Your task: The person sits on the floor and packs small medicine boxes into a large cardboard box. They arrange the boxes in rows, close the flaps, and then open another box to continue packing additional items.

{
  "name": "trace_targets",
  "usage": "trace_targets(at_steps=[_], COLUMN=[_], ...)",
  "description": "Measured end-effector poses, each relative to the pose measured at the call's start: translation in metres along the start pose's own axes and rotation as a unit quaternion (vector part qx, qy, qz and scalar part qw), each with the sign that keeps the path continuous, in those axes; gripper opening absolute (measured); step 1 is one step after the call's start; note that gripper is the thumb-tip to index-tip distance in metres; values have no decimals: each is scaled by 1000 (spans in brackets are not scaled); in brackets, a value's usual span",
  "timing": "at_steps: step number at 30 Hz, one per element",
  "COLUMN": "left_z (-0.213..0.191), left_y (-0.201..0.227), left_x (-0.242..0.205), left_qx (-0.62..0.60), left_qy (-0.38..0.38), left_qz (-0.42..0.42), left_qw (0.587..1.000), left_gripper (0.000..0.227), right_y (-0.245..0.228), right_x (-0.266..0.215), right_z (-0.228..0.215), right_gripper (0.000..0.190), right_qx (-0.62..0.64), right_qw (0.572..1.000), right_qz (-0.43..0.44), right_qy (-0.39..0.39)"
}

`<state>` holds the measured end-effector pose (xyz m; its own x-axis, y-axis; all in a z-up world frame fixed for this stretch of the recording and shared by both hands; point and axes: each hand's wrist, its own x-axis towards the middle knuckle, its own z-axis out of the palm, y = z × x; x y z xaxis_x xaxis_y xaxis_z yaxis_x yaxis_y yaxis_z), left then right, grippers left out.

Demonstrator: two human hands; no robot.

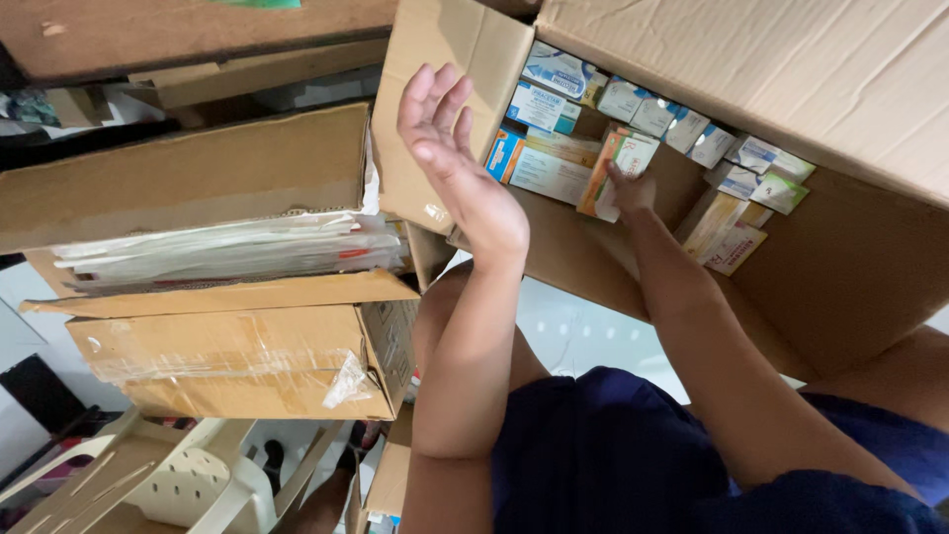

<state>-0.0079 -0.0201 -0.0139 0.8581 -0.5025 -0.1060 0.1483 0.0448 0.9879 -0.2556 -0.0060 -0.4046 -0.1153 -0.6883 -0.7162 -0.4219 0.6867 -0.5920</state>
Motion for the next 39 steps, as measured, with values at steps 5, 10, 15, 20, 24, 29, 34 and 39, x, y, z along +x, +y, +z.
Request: trace_targets(at_steps=[5,10,15,20,24,29,34,39], left_z=[0,-8,-16,-20,-20,-19,-21,-23], left_y=[2,8,13,14,16,18,17,16], left_x=[2,3,-2,2,4,-1,2,8], left_qx=[10,-2,-12,-22,-17,-10,-6,-4], left_qy=[4,13,11,16,8,9,8,13], left_qz=[10,4,9,0,0,-12,-11,-19], left_qw=[1000,1000,1000,1000,1000,1000,1000,1000], left_gripper=[76,76,75,75,76,77,76,77], right_y=[-14,-23,-22,-30,-56,-69,-60,-50], right_x=[3,4,0,1,17,22,12,10], right_z=[-8,-17,-2,2,8,62,94,70], right_gripper=[81,78,66,60,69,84,93,78], right_qx=[-180,-8,15,-39,-254,-560,-455,-395], right_qw=[980,999,998,996,926,704,808,822], right_qz=[0,45,64,11,-148,-267,-224,-316], right_qy=[87,-4,-12,-76,-238,-345,-300,-261])
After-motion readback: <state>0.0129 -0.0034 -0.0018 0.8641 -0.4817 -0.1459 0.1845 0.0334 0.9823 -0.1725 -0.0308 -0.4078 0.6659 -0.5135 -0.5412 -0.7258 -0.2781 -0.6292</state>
